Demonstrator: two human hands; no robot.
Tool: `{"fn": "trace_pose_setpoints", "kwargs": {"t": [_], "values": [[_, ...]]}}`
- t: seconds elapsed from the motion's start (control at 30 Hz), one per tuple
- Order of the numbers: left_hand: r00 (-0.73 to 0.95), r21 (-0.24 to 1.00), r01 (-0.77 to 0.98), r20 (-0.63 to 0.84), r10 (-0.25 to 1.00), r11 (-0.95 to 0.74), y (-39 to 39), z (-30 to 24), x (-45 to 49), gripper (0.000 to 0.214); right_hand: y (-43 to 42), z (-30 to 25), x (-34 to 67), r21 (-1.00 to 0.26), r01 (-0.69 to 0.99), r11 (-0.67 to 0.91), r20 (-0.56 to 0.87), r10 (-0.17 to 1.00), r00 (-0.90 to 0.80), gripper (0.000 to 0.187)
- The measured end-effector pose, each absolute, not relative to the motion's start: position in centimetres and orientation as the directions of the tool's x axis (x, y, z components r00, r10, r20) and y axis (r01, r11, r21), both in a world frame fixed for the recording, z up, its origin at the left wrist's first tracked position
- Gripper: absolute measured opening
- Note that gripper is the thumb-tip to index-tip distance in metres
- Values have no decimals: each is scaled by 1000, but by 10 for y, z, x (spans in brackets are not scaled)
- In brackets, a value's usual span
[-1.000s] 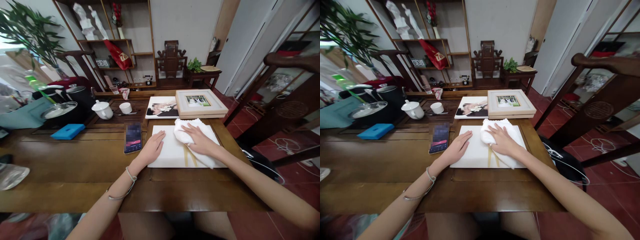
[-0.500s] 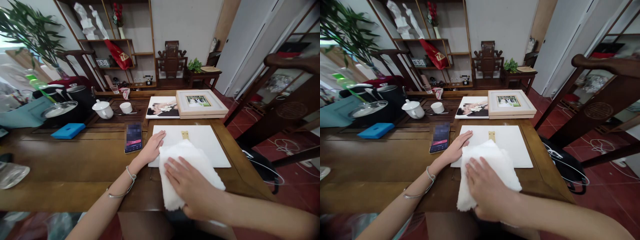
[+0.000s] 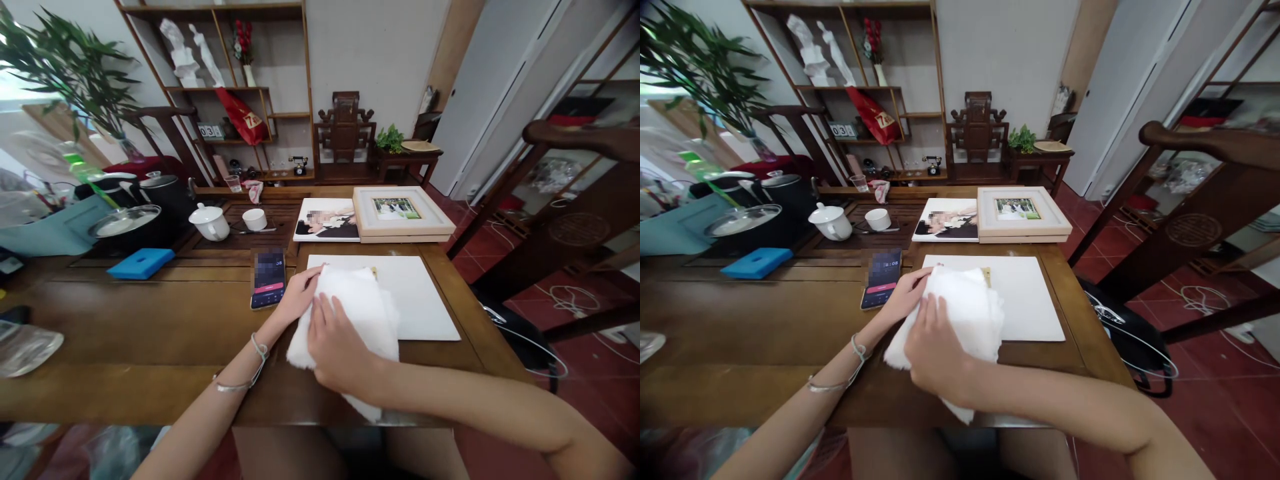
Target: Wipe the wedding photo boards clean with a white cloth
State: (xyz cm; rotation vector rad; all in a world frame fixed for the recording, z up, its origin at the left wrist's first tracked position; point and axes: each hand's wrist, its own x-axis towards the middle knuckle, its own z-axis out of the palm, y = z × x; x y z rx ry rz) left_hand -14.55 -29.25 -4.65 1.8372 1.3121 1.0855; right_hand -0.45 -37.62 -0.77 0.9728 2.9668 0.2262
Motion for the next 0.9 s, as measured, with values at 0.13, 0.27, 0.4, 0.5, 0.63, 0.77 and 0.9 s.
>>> {"fn": "trace_pose_setpoints", "kwargs": {"t": [0.13,0.27,0.4,0.5,0.63,0.77,0.9], "values": [[192,836,436,276,942,-334,-296,-45,-142,34,-392,-2,27,39,461,887,20,461,-887,73],[277,667,569,396,875,-482,-300,-48,-137,31,-365,9,77,-139,608,782,10,615,-788,57],[354,560,623,422,835,-547,-302,-54,-134,32,-318,16,103,-296,710,639,49,753,-656,51],[383,541,639,392,836,-546,-303,-53,-134,33,-283,20,97,-416,706,573,24,783,-621,27],[399,555,637,357,845,-535,-303,-46,-135,32,-244,23,61,-438,698,566,12,780,-626,36],[410,543,642,353,841,-541,-303,-40,-136,26,-218,21,16,-440,635,634,10,711,-703,35],[410,525,676,314,856,-517,-302,-41,-137,27,-213,18,-3,-410,526,745,4,578,-816,25]]}}
